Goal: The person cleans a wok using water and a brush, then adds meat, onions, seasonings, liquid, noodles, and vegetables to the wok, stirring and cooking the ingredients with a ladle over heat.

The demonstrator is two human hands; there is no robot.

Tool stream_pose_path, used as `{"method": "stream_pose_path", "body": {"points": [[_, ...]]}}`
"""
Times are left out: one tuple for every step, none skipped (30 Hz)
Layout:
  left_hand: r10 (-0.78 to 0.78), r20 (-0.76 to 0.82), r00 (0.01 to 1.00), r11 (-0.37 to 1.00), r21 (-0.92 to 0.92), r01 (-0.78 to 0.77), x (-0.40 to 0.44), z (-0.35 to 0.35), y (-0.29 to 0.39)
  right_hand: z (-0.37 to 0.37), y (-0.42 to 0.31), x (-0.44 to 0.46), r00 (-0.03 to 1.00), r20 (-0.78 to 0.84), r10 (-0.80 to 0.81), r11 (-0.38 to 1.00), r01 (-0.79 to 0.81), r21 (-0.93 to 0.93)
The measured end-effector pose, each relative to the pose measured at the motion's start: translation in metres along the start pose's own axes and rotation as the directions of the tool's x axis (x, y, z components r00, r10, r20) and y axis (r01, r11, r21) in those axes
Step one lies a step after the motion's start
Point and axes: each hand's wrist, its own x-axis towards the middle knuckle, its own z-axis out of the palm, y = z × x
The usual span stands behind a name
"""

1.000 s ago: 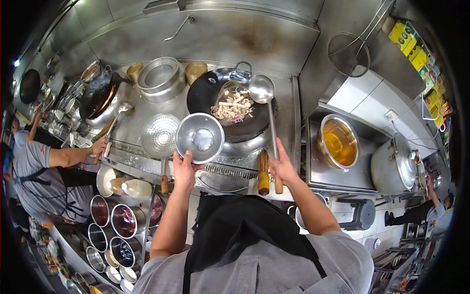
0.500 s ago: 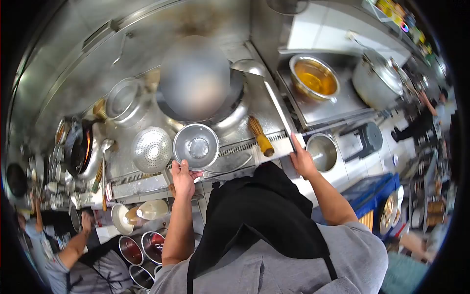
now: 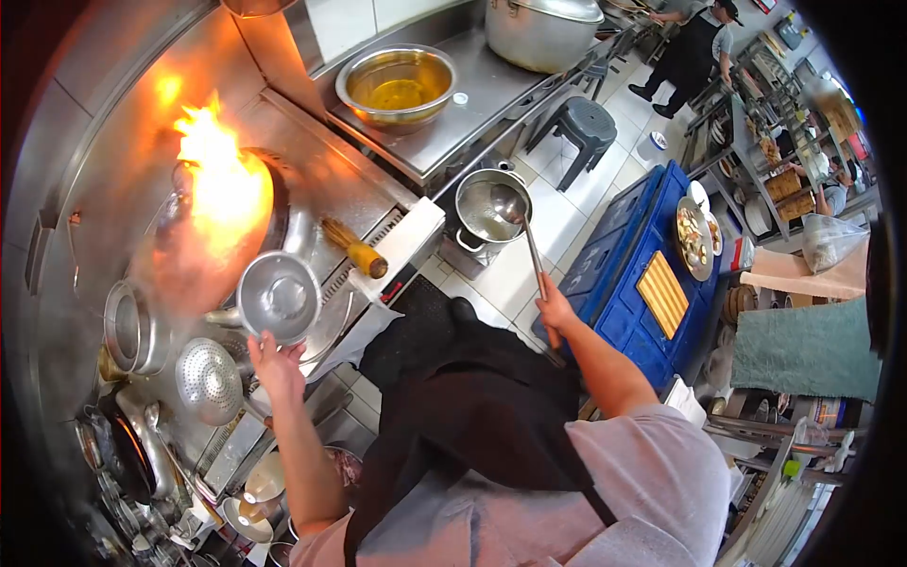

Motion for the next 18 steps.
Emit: {"method": "stream_pose_path", "body": {"points": [[0.014,0.009,1.0,1.0,0.014,-0.014,0.0,-0.012,-0.005,0.017,0.042,0.036,0.973,-0.103,-0.204,0.965,0.183,-0.19],[0.027,0.015,1.0,0.999,0.031,-0.028,-0.003,-0.021,-0.011,0.024,0.05,0.051,0.968,-0.124,-0.218,0.96,0.189,-0.209],[0.022,-0.07,0.997,0.999,0.051,-0.018,-0.014,-0.016,-0.007,0.023,0.042,0.059,0.988,-0.104,-0.112,0.963,0.083,-0.255],[0.023,-0.082,0.996,0.998,0.058,-0.018,-0.022,-0.016,-0.009,0.024,0.035,0.07,0.996,-0.085,-0.006,0.953,-0.02,-0.302],[0.045,-0.109,0.993,0.996,0.078,-0.037,-0.029,-0.019,-0.009,0.027,0.032,0.083,0.998,-0.069,-0.006,0.953,-0.015,-0.301],[0.07,-0.134,0.988,0.993,0.1,-0.056,-0.035,-0.02,-0.009,0.031,0.031,0.096,0.998,-0.065,-0.001,0.967,-0.015,-0.256],[0.092,-0.145,0.985,0.99,0.118,-0.075,-0.043,-0.015,-0.009,0.036,0.037,0.111,0.998,-0.061,0.004,0.978,-0.016,-0.21],[0.098,-0.157,0.983,0.989,0.125,-0.078,-0.05,-0.009,-0.009,0.042,0.043,0.125,0.994,-0.078,-0.081,0.977,0.064,-0.201],[0.107,-0.163,0.981,0.987,0.134,-0.085,-0.059,0.0,-0.009,0.035,0.03,0.13,0.999,0.052,0.003,1.0,-0.005,0.022],[0.114,-0.168,0.979,0.985,0.144,-0.09,-0.07,0.009,-0.011,0.024,0.018,0.134,0.978,0.199,0.062,0.967,-0.108,0.231],[0.123,-0.159,0.98,0.985,0.143,-0.1,-0.079,0.021,-0.013,0.015,0.02,0.141,0.975,0.213,0.057,0.967,-0.107,0.23],[0.131,-0.171,0.976,0.984,0.146,-0.106,-0.087,0.031,-0.019,0.007,0.022,0.15,0.913,0.402,0.073,0.749,-0.316,0.583],[0.132,-0.152,0.979,0.98,0.17,-0.106,-0.095,0.041,-0.025,0.0,0.023,0.157,0.823,0.569,-0.001,0.378,-0.526,0.762],[0.136,-0.135,0.981,0.975,0.191,-0.109,-0.101,0.05,-0.031,-0.003,0.025,0.157,0.815,0.579,-0.014,0.388,-0.529,0.754],[0.118,-0.127,0.985,0.984,0.151,-0.099,-0.116,0.07,-0.029,-0.004,0.028,0.15,0.809,0.584,-0.068,0.288,-0.545,0.788],[0.131,-0.146,0.981,0.983,0.145,-0.11,-0.121,0.075,-0.033,-0.007,0.029,0.142,0.802,0.584,-0.121,0.187,-0.56,0.807],[0.146,-0.144,0.979,0.982,0.144,-0.125,-0.126,0.076,-0.036,-0.014,0.029,0.135,0.792,0.598,-0.121,0.132,-0.584,0.801],[0.159,-0.141,0.977,0.98,0.143,-0.138,-0.13,0.076,-0.04,-0.023,0.027,0.13,0.785,0.606,-0.129,0.151,-0.589,0.794]]}}
